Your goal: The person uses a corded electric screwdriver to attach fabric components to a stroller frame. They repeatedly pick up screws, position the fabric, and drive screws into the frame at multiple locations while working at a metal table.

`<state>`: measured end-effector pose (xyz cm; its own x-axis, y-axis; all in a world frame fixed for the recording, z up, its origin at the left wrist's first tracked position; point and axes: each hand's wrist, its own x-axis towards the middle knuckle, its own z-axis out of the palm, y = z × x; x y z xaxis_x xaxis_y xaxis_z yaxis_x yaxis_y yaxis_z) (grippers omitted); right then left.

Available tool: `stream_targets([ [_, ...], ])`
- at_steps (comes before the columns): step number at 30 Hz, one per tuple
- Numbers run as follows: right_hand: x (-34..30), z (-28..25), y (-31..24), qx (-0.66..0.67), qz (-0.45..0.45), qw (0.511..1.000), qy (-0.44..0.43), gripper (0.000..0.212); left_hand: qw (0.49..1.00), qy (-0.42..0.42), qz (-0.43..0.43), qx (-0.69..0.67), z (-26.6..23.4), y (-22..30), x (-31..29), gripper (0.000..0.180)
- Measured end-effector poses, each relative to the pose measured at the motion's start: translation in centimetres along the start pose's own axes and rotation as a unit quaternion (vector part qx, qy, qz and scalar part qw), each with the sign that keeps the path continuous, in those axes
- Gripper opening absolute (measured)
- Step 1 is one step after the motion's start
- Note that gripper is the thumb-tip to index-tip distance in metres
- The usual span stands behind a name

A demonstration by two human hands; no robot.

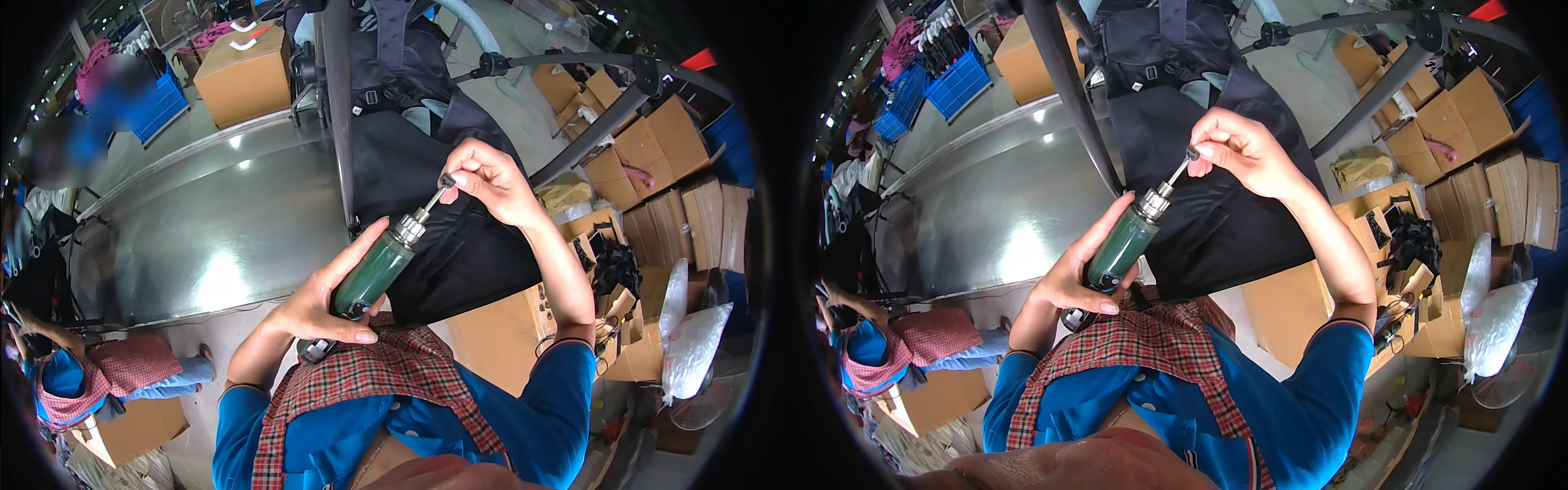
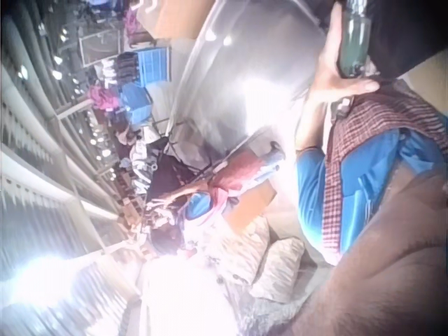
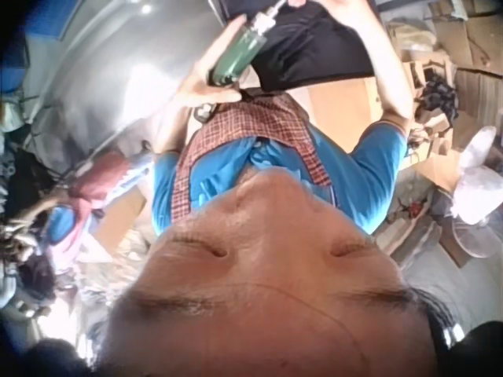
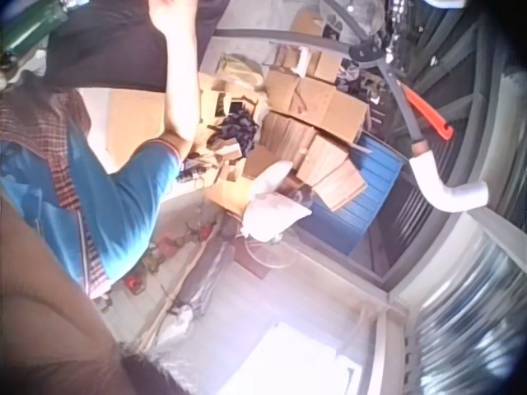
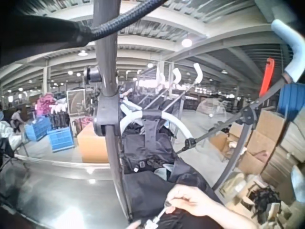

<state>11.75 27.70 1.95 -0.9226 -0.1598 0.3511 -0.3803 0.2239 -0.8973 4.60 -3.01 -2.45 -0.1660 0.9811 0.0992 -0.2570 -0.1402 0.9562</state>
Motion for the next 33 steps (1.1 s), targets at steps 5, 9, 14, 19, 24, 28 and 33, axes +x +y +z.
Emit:
stream_targets([
  [5, 0.8, -0.5, 0.0, 0.027, 0.001, 0.999, -0.035, 0.010, 0.999, 0.000, 0.022, -0.037, -0.7, -0.4, 0.5, 0.128],
  [9, 1.1, -1.1, -0.1, 0.051, -0.005, 0.997, -0.055, 0.009, 0.997, -0.019, 0.009, -0.075, -1.0, 0.1, 0.8, 0.129],
  [14, 1.3, -1.4, -0.1, 0.061, -0.034, 0.995, -0.064, 0.008, 0.989, -0.039, 0.007, -0.142, -1.0, -0.1, 0.9, 0.130],
  [19, 1.4, -1.3, -1.0, -0.010, -0.049, 0.998, -0.036, 0.005, 0.987, -0.051, -0.015, -0.155, -1.1, 0.5, 0.8, 0.125],
  [24, 2.4, -1.2, -5.1, -0.272, -0.060, 0.959, -0.052, 0.003, 0.999, 0.000, 0.030, -0.039, -0.8, 0.3, 1.2, 0.120],
  [28, 3.7, -1.8, -6.2, -0.240, 0.024, 0.966, -0.099, 0.007, 0.993, 0.027, 0.063, 0.091, -0.8, -0.3, 1.8, 0.117],
  [33, 4.2, -3.2, -2.8, 0.064, 0.060, 0.992, -0.089, 0.020, 0.988, -0.022, 0.139, 0.062, -2.2, -2.3, 2.1, 0.126],
])
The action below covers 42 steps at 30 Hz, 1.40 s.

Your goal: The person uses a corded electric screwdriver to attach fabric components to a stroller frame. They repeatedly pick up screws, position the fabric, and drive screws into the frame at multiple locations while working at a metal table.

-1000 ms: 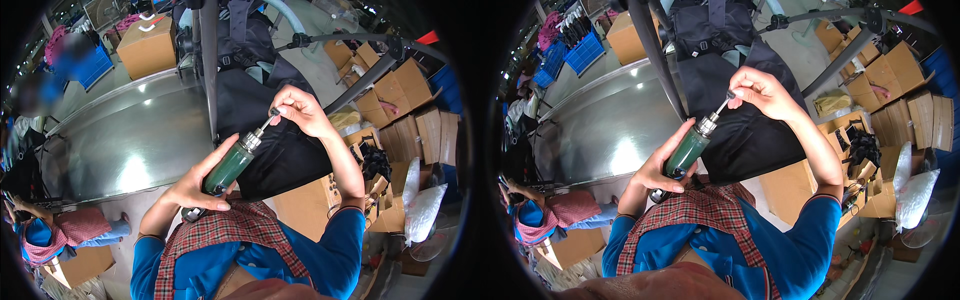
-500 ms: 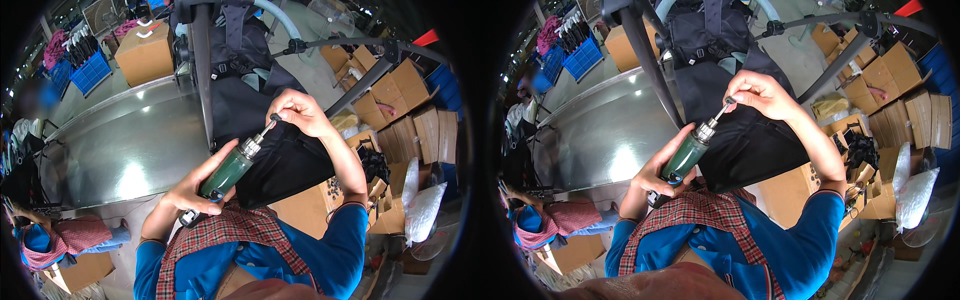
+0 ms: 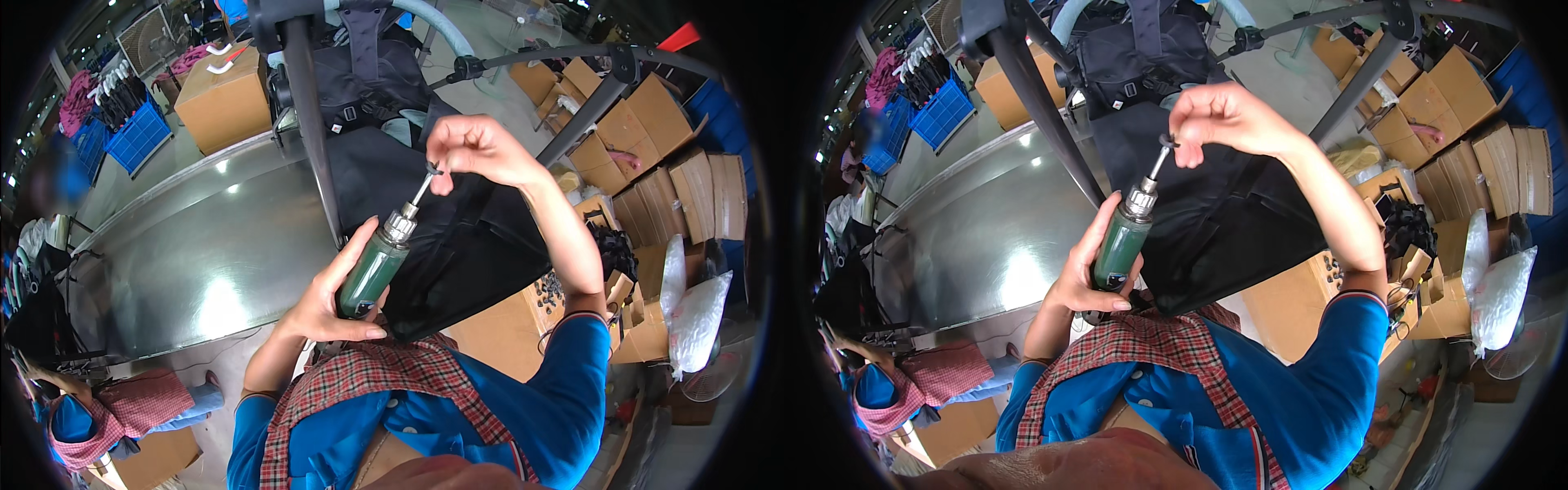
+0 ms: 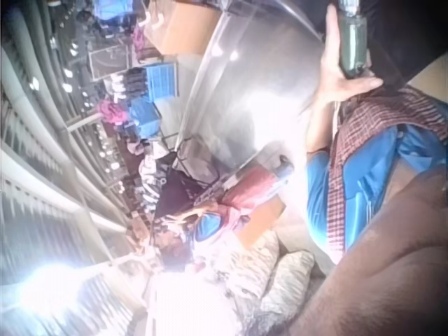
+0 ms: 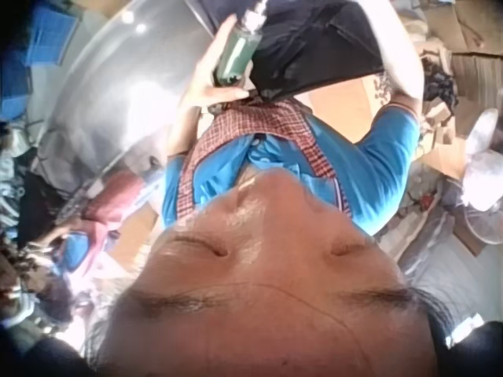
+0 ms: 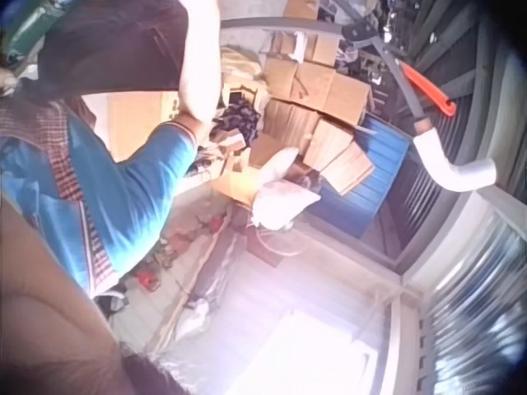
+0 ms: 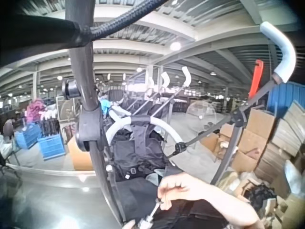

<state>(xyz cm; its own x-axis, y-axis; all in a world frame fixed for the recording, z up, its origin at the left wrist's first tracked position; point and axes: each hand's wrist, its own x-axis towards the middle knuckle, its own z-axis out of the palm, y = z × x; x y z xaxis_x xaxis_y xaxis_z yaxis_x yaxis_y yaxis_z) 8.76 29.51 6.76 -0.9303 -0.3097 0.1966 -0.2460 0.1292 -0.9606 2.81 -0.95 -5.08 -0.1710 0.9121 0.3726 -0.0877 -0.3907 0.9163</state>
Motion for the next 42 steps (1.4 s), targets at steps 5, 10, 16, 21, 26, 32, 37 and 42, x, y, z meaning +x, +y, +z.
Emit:
stream_targets([
  [5, -1.9, -7.3, 10.0, -0.448, 0.100, 0.825, 0.329, 0.056, 0.994, -0.041, 0.101, 0.000, -1.0, 0.0, -0.2, 0.131],
  [10, -4.4, -10.6, 14.0, -0.500, 0.250, 0.724, 0.403, 0.059, 0.989, -0.057, 0.138, -0.010, -2.0, 0.5, -2.4, 0.134],
  [16, 8.0, -3.5, -4.2, -0.212, -0.156, 0.844, 0.468, 0.012, 0.977, -0.038, 0.196, -0.080, -2.4, 2.0, -3.1, 0.130],
  [21, 11.8, 5.8, -5.5, -0.380, -0.266, 0.796, 0.388, 0.014, 0.967, -0.005, 0.238, -0.094, -2.4, 2.2, -3.4, 0.130],
  [26, 12.3, 4.8, -7.2, -0.460, -0.329, 0.758, 0.326, 0.024, 0.961, 0.072, 0.222, -0.148, -2.7, 2.1, -5.1, 0.131],
  [32, 14.3, 2.2, -7.9, -0.212, -0.305, 0.928, 0.042, 0.029, 0.955, 0.128, 0.214, -0.158, -3.0, 2.3, -4.6, 0.129],
  [37, 15.9, 2.2, -7.8, -0.270, -0.296, 0.915, -0.040, 0.031, 0.967, 0.167, 0.170, -0.093, -3.4, 4.2, -2.5, 0.125],
  [42, 13.8, 5.0, -8.8, -0.433, -0.284, 0.835, 0.186, 0.037, 0.974, 0.168, 0.154, 0.012, -4.0, 6.0, -0.7, 0.118],
])
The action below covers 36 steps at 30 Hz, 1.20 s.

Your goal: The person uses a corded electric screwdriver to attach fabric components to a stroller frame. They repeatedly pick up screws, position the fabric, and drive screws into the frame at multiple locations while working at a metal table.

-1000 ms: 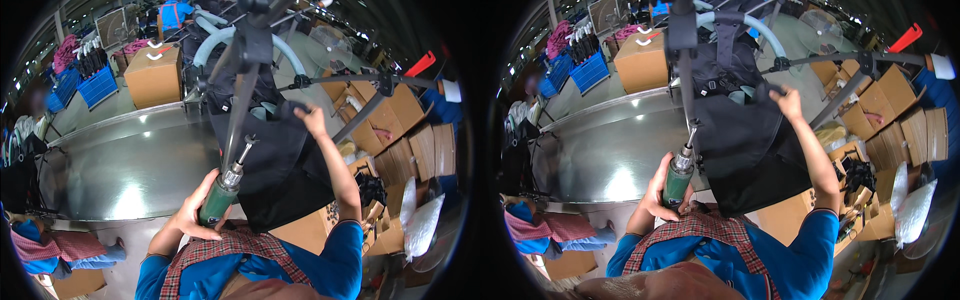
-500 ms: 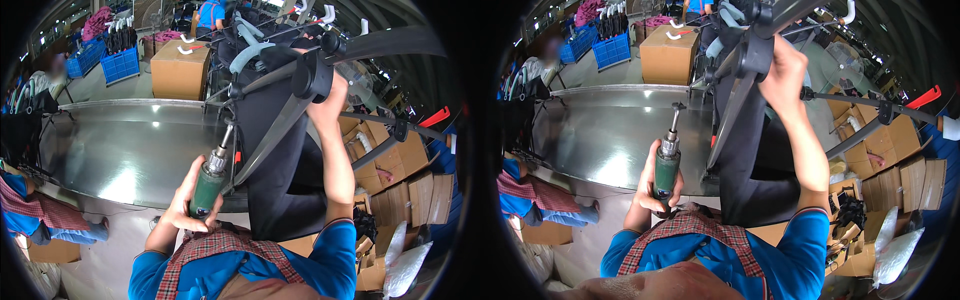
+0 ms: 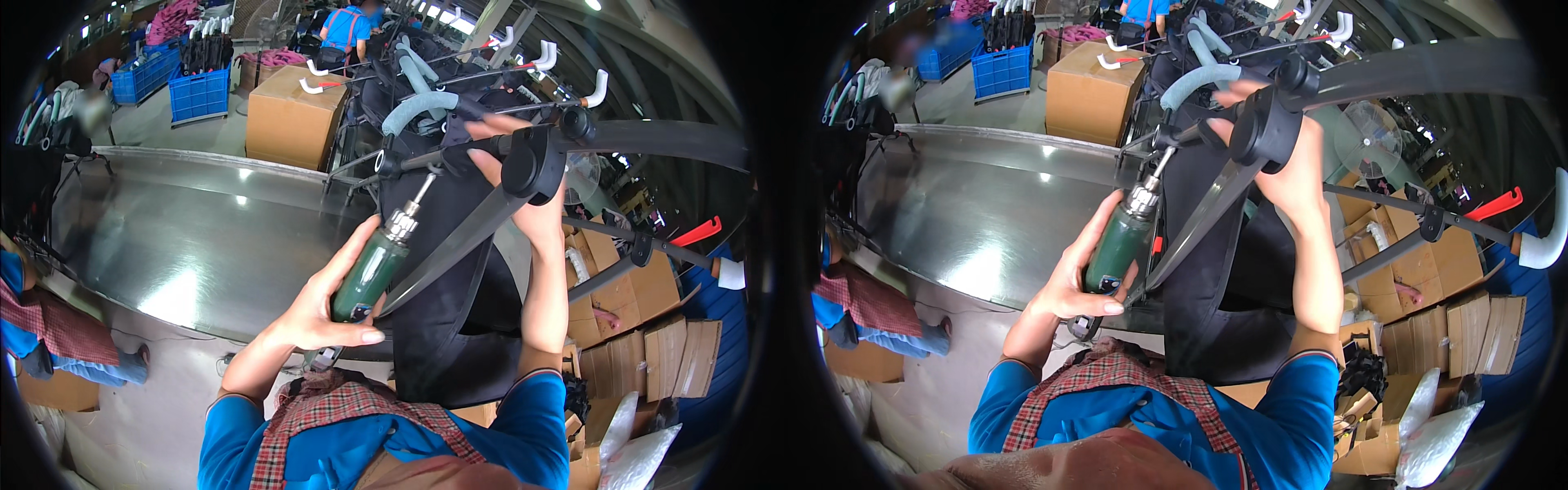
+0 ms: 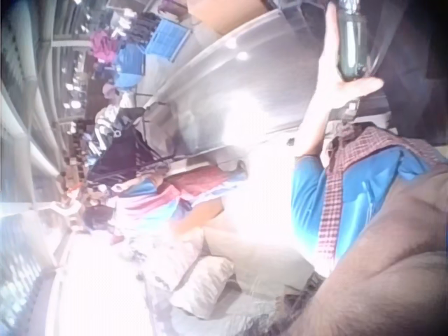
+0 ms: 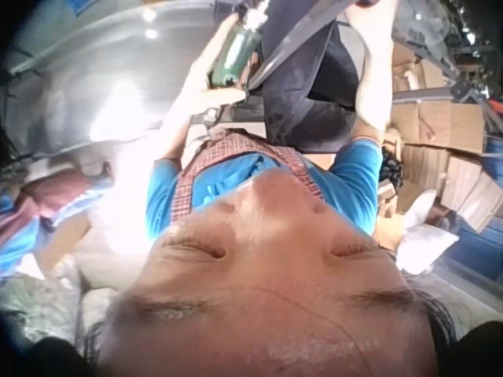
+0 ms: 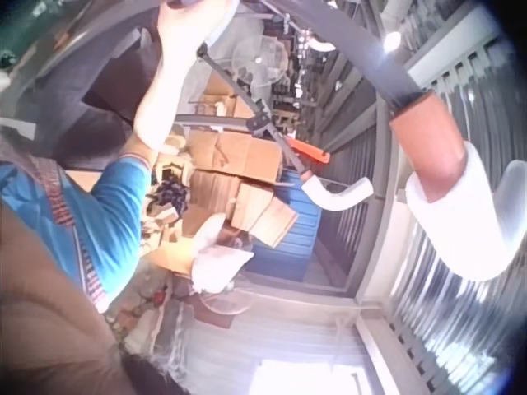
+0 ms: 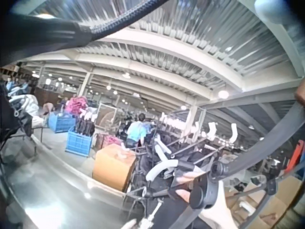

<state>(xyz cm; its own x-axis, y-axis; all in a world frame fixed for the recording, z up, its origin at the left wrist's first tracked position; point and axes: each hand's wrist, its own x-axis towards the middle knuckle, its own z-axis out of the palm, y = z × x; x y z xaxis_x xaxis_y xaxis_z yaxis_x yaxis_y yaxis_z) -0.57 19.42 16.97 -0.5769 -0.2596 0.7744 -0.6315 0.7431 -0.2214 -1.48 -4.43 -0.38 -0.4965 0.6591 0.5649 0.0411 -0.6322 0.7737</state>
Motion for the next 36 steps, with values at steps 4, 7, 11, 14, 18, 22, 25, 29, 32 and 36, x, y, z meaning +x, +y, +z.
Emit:
stream_targets([
  [4, -1.0, -1.5, -0.1, -0.131, -0.072, 0.989, 0.008, 0.027, 0.998, -0.016, 0.000, 0.063, 0.5, 0.7, 1.2, 0.112],
  [7, -0.7, -1.8, 0.1, -0.100, -0.081, 0.992, -0.007, 0.026, 0.994, -0.034, 0.016, 0.106, 1.0, 1.1, 2.1, 0.111],
  [11, -0.7, -1.7, 0.2, -0.076, -0.093, 0.993, -0.005, 0.027, 0.986, -0.038, 0.026, 0.159, 1.6, 1.8, 2.9, 0.111],
  [14, -0.7, -1.6, 0.2, -0.079, -0.093, 0.992, -0.007, 0.028, 0.980, -0.012, 0.038, 0.196, 2.3, 2.0, 3.1, 0.110],
  [18, -1.3, -2.1, 0.1, -0.116, -0.086, 0.989, -0.017, 0.029, 0.994, -0.005, -0.060, 0.086, 4.2, 4.0, 3.0, 0.107],
  [22, -1.5, -2.5, 0.4, -0.123, -0.093, 0.988, -0.019, 0.029, 0.988, -0.019, -0.114, -0.106, 4.5, 4.3, 3.3, 0.102],
  [25, -1.6, -2.4, 0.5, -0.112, -0.086, 0.990, -0.016, 0.028, 0.942, -0.040, -0.139, -0.302, 4.0, 4.6, 3.1, 0.099],
  [29, -1.5, -2.2, 1.4, -0.069, -0.109, 0.992, 0.002, 0.040, 0.941, -0.020, -0.121, -0.315, 5.3, 3.4, 2.7, 0.100],
  [32, -1.7, -1.9, 2.3, -0.056, -0.110, 0.992, 0.021, 0.036, 0.927, -0.035, -0.100, -0.359, 5.6, 2.6, 3.1, 0.098],
  [36, -1.7, -3.3, 2.8, -0.029, -0.097, 0.995, 0.007, 0.026, 0.870, -0.083, -0.053, -0.483, 5.9, 0.2, 3.9, 0.082],
])
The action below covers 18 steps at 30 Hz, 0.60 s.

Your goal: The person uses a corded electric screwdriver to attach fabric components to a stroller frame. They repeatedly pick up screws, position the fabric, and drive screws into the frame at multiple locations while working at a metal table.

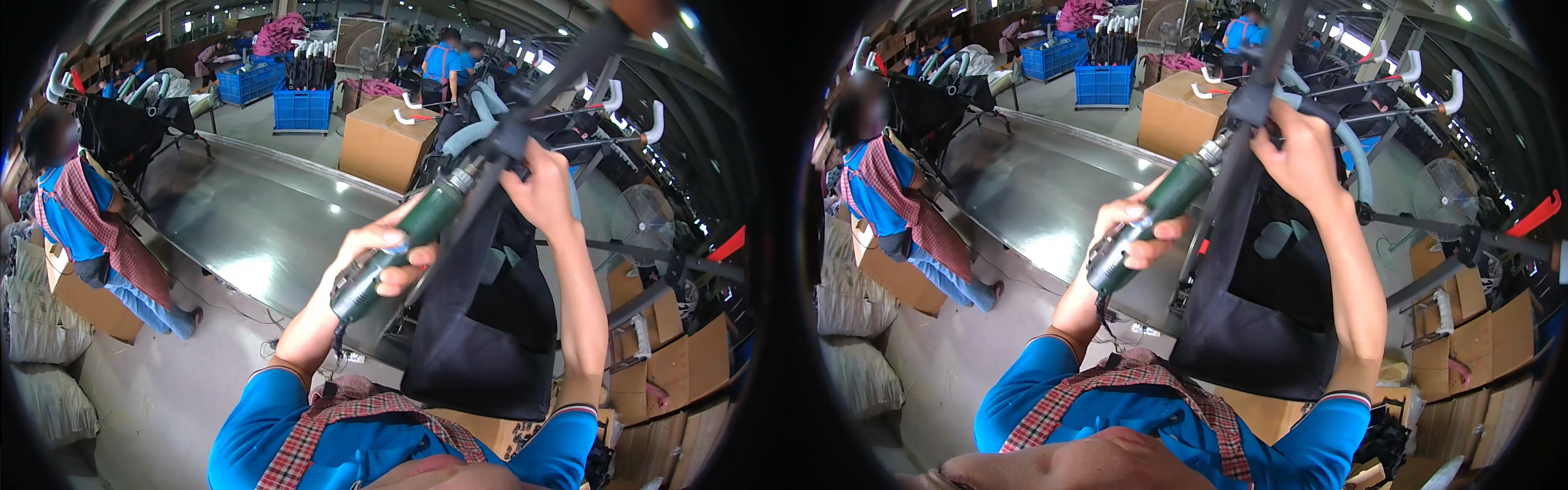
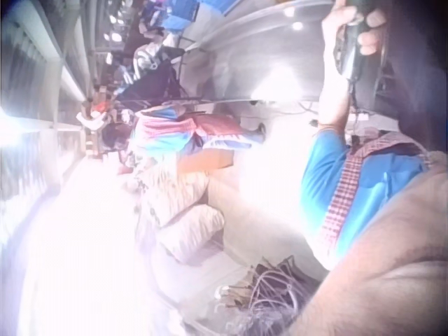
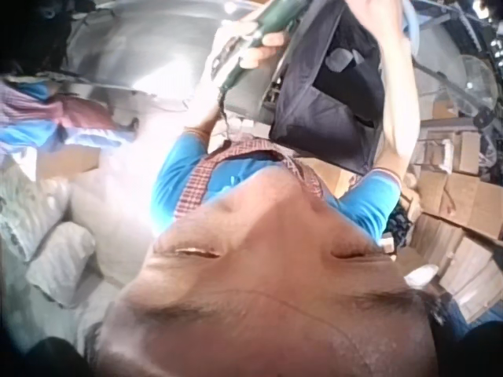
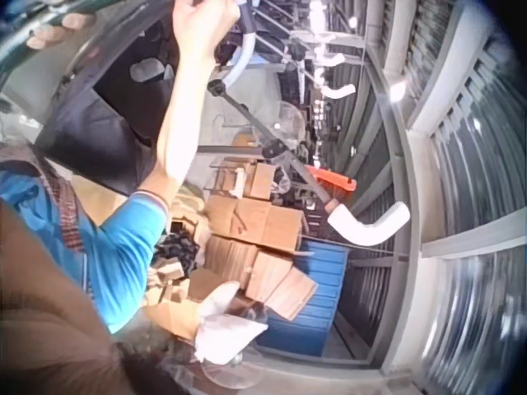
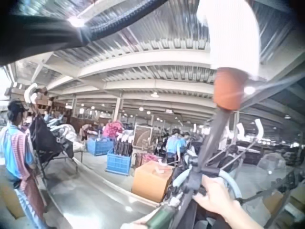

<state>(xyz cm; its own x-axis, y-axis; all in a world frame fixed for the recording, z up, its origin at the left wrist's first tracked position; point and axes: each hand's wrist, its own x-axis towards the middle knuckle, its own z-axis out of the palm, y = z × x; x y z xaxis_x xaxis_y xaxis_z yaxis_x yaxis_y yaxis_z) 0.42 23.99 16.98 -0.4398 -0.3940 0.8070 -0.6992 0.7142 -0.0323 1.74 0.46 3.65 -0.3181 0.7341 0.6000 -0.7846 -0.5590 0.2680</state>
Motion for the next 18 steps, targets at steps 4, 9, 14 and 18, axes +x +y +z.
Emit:
stream_targets([
  [4, -2.0, -1.6, 1.5, 0.043, -0.025, 0.998, -0.049, 0.044, 0.984, 0.050, 0.089, 0.147, -0.1, -1.6, 0.2, 0.083],
  [9, -18.1, -12.7, 7.7, -0.127, 0.112, 0.895, 0.413, 0.026, 0.949, 0.204, 0.136, 0.198, 0.1, -4.0, -9.0, 0.083],
  [14, -37.7, -9.0, 20.9, 0.329, 0.399, 0.820, 0.243, 0.039, 0.859, 0.458, 0.124, 0.190, -5.5, -8.9, -19.5, 0.068],
  [18, -39.1, 3.2, 20.0, 0.574, 0.577, 0.580, 0.027, 0.050, 0.791, 0.563, 0.089, 0.221, -6.7, -13.2, -26.2, 0.066],
])
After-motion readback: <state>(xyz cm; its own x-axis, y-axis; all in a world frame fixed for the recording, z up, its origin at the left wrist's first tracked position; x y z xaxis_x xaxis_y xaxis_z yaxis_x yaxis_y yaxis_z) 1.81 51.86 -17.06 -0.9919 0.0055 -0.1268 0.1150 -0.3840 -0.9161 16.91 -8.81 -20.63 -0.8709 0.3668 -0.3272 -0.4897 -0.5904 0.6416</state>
